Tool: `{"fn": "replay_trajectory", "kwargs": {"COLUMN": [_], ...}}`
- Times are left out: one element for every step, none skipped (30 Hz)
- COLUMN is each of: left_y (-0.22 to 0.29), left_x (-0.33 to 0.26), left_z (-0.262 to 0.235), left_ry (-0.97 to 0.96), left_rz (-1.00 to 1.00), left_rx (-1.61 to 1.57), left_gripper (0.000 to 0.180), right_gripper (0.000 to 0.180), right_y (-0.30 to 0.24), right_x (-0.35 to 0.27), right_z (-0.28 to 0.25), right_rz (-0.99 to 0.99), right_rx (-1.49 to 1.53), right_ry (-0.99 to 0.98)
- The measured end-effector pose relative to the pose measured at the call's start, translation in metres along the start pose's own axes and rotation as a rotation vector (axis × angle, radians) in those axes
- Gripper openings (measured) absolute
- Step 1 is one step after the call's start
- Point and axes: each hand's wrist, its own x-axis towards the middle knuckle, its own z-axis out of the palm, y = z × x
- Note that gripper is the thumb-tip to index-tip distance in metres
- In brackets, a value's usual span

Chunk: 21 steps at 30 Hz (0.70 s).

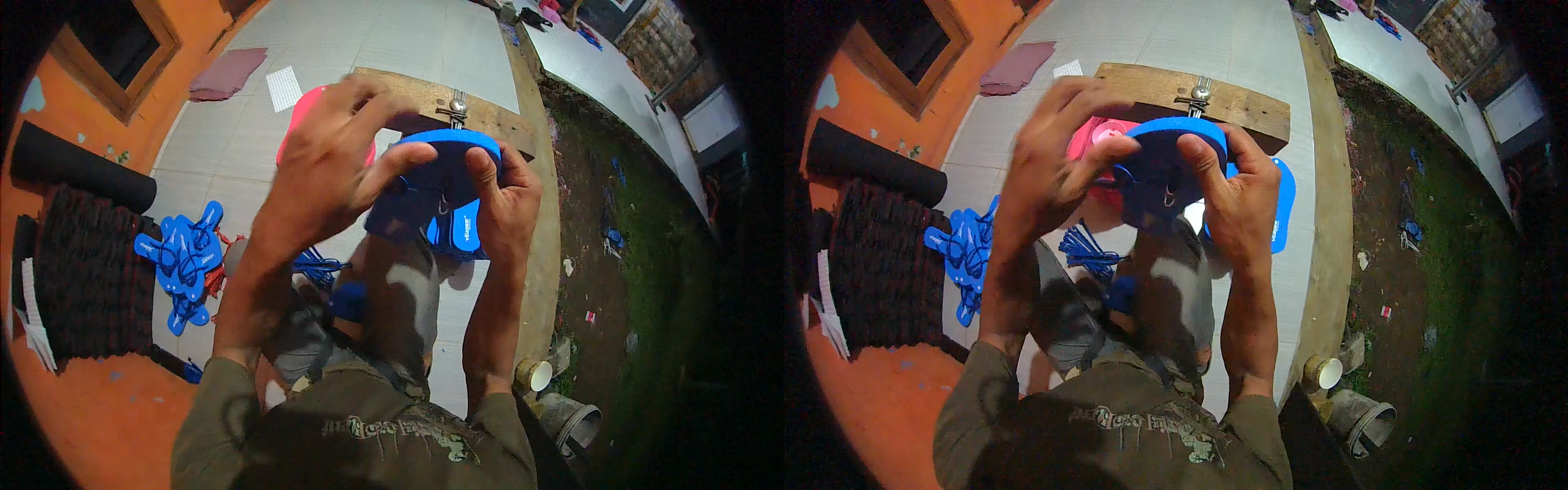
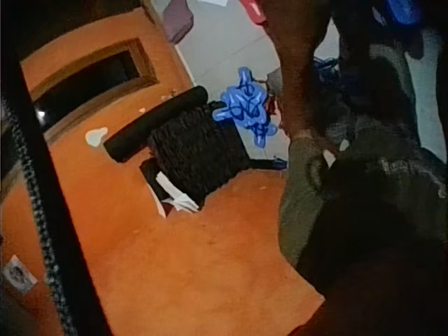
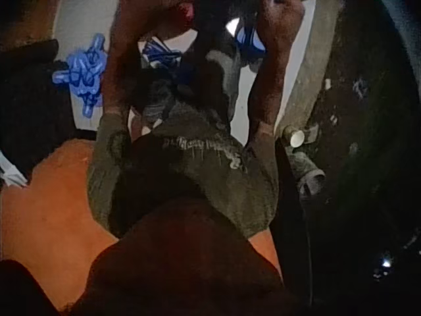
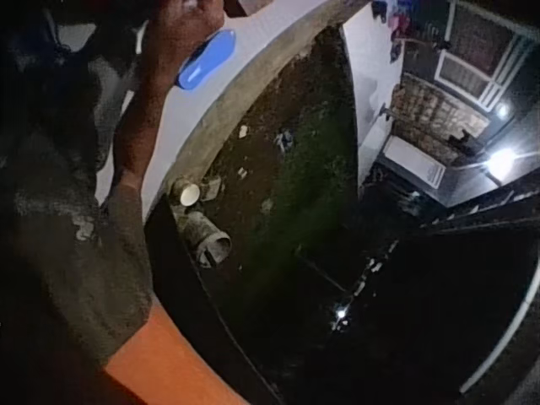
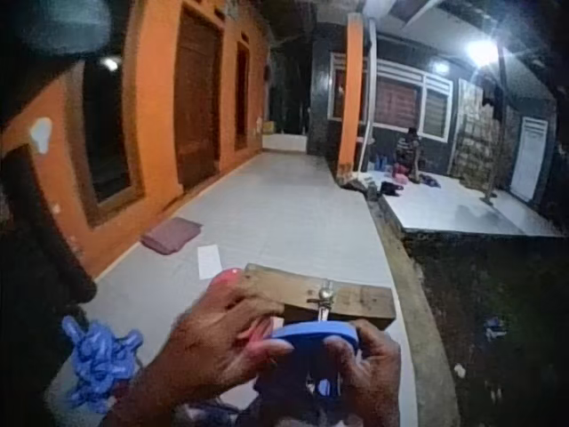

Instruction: The person assembles flip-flops by hand using a simple wooden jig to pull rubber straps through the holes in foam soles.

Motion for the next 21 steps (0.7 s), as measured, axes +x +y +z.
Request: {"fn": "replay_trajectory", "kwargs": {"left_y": [-0.006, -0.005, -0.004, -0.003, -0.005, -0.007, -0.009, -0.008, 0.000, 0.011, 0.021, 0.020, 0.036, 0.022, 0.017, -0.004, -0.002, 0.003, 0.001, 0.008, 0.003], "left_x": [0.002, 0.001, 0.000, -0.001, -0.002, -0.004, -0.003, 0.000, -0.004, -0.011, -0.020, -0.042, -0.067, -0.058, -0.049, -0.021, -0.042, -0.061, -0.069, -0.078, -0.079], "left_z": [0.014, 0.024, 0.032, 0.038, 0.043, 0.047, 0.049, 0.051, 0.054, 0.056, 0.056, 0.062, 0.059, 0.051, 0.049, 0.043, 0.056, 0.067, 0.064, 0.060, 0.062], "left_ry": [-0.009, -0.024, -0.042, -0.061, -0.042, -0.020, 0.004, 0.000, 0.073, 0.144, 0.213, 0.306, 0.360, 0.389, 0.402, 0.370, 0.284, 0.197, 0.122, 0.119, 0.138], "left_rz": [-0.025, -0.158, -0.292, -0.424, -0.419, -0.417, -0.413, -0.402, -0.383, -0.362, -0.340, -0.249, -0.284, -0.244, -0.192, -0.101, -0.168, -0.237, -0.262, -0.270, -0.300], "left_rx": [-0.100, -0.298, -0.493, -0.687, -0.717, -0.745, -0.773, -0.738, -0.608, -0.478, -0.346, -0.328, -0.400, -0.401, -0.453, -0.465, -0.511, -0.562, -0.596, -0.633, -0.707], "left_gripper": [0.035, 0.037, 0.038, 0.041, 0.041, 0.041, 0.042, 0.040, 0.039, 0.037, 0.036, 0.032, 0.032, 0.031, 0.031, 0.032, 0.032, 0.033, 0.033, 0.038, 0.042], "right_gripper": [0.031, 0.030, 0.030, 0.031, 0.032, 0.033, 0.035, 0.037, 0.038, 0.038, 0.040, 0.039, 0.044, 0.043, 0.042, 0.042, 0.035, 0.030, 0.028, 0.031, 0.031], "right_y": [0.001, 0.002, 0.005, 0.009, 0.009, 0.007, 0.004, 0.001, 0.001, 0.003, 0.005, 0.005, 0.010, 0.015, 0.017, 0.012, 0.023, 0.033, 0.036, 0.030, 0.029], "right_x": [-0.001, -0.001, -0.003, -0.004, -0.005, -0.005, -0.005, -0.005, -0.013, -0.021, -0.030, -0.047, -0.054, -0.055, -0.064, -0.059, -0.066, -0.072, -0.073, -0.081, -0.076], "right_z": [0.000, 0.000, 0.000, 0.000, -0.001, 0.003, 0.008, 0.011, 0.011, 0.009, 0.008, 0.009, 0.012, 0.021, 0.021, 0.021, 0.018, 0.013, 0.018, 0.017, 0.014], "right_rz": [0.019, 0.038, 0.022, 0.004, -0.014, 0.028, 0.070, 0.110, 0.067, 0.024, -0.020, 0.016, 0.092, -0.023, -0.132, -0.262, -0.126, 0.013, 0.109, 0.147, 0.080], "right_rx": [0.067, 0.134, 0.082, 0.030, -0.022, 0.036, 0.095, 0.154, 0.044, -0.067, -0.178, -0.296, -0.268, -0.167, -0.104, -0.042, 0.018, 0.076, 0.150, 0.214, 0.134], "right_ry": [0.005, 0.011, 0.033, 0.056, 0.079, 0.074, 0.067, 0.060, 0.088, 0.114, 0.139, 0.104, 0.095, 0.071, 0.071, 0.055, 0.035, 0.021, 0.021, -0.018, -0.052]}}
